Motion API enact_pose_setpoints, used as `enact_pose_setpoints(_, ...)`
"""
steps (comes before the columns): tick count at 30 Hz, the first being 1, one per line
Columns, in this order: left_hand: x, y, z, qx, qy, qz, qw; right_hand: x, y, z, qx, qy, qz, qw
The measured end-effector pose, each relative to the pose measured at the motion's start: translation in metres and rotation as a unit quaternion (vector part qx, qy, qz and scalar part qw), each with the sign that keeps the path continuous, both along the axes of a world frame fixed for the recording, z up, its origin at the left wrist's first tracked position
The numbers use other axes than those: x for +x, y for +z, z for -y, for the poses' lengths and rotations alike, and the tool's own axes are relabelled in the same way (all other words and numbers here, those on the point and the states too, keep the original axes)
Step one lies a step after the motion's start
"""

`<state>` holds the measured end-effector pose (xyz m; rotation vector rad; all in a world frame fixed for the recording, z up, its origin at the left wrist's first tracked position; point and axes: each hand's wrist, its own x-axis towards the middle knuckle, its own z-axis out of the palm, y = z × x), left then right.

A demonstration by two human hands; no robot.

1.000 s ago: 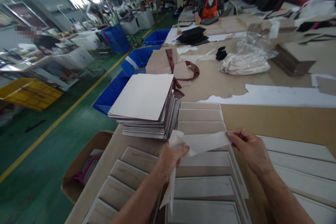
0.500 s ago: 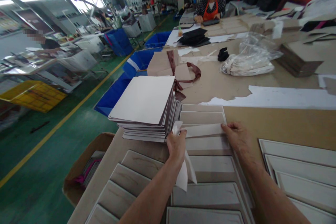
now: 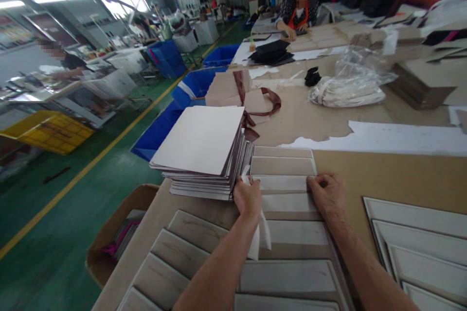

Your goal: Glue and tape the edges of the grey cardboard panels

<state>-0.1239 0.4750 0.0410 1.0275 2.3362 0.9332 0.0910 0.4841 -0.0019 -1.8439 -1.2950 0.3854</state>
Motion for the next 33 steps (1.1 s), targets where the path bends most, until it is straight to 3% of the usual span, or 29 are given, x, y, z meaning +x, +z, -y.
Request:
enact_pose_setpoints(10,0.004,0.012,0.003,-0.035,-0.023,-0.071,0.997,0.001,-0.004,-0.001,-0.003,0.004,0.000,1.000)
enact_pose_setpoints(24,0.006,0.011,0.003,-0.053,-0.023,-0.108,0.992,0.000,-0.003,-0.001,-0.013,0.010,0.015,1.000)
enact_pose_setpoints(33,0.013,0.013,0.007,-0.042,-0.061,-0.153,0.985,0.001,-0.002,-0.005,-0.032,0.008,0.026,0.999)
